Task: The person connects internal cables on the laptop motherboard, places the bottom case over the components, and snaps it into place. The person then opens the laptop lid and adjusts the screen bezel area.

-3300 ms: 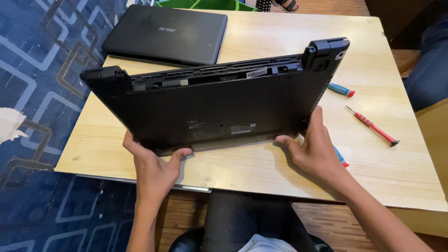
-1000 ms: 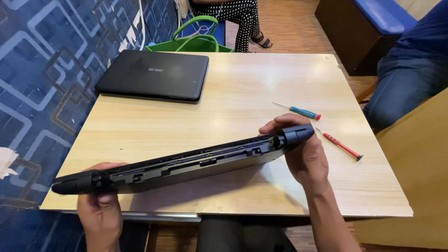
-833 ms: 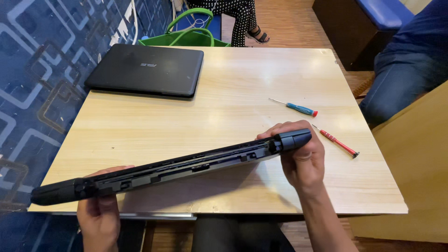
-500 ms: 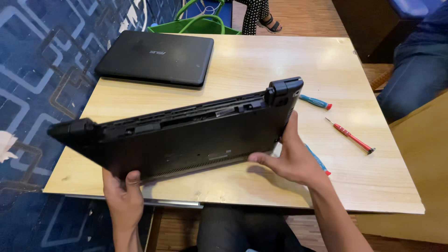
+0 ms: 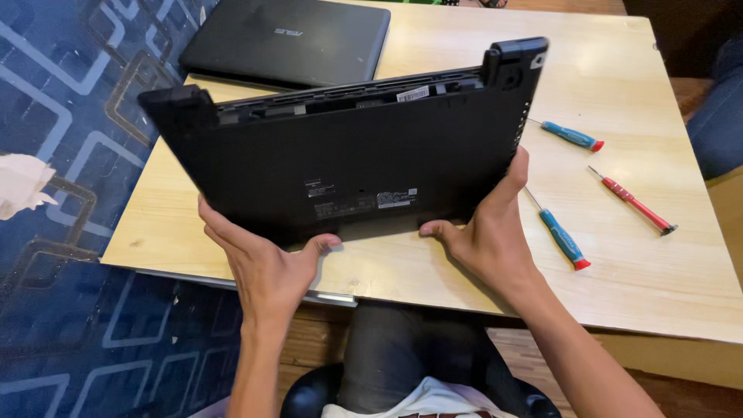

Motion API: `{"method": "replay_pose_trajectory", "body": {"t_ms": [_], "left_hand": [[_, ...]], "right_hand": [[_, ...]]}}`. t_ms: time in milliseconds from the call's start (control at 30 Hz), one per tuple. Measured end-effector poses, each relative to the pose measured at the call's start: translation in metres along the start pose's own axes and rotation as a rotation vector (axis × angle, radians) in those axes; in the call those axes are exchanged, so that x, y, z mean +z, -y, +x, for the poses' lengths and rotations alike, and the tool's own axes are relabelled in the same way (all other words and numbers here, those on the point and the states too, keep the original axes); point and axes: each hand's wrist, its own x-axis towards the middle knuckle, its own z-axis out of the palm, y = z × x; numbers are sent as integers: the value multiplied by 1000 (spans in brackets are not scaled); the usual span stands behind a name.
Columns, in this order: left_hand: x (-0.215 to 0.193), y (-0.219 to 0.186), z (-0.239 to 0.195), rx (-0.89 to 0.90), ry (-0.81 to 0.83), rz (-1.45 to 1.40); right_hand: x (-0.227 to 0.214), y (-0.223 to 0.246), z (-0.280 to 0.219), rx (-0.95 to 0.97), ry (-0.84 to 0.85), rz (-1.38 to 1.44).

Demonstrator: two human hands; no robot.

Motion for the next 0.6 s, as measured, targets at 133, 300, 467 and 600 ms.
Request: {"method": "replay_pose_trajectory", "body": {"t_ms": [133,300,467,600], "left_hand": [[-2,-4,4,-77,77,-4],[-44,-32,19,-187,190,-11],[-97,-34,24,-101,389,-113],[-116,-42,14,209,253,-583]], "right_hand": [[-2,-1,4,-43,14,-5],[-27,18,10,141,110,46],[-58,34,14,217,161,207],[-72,31,5,175,389,185]]}}
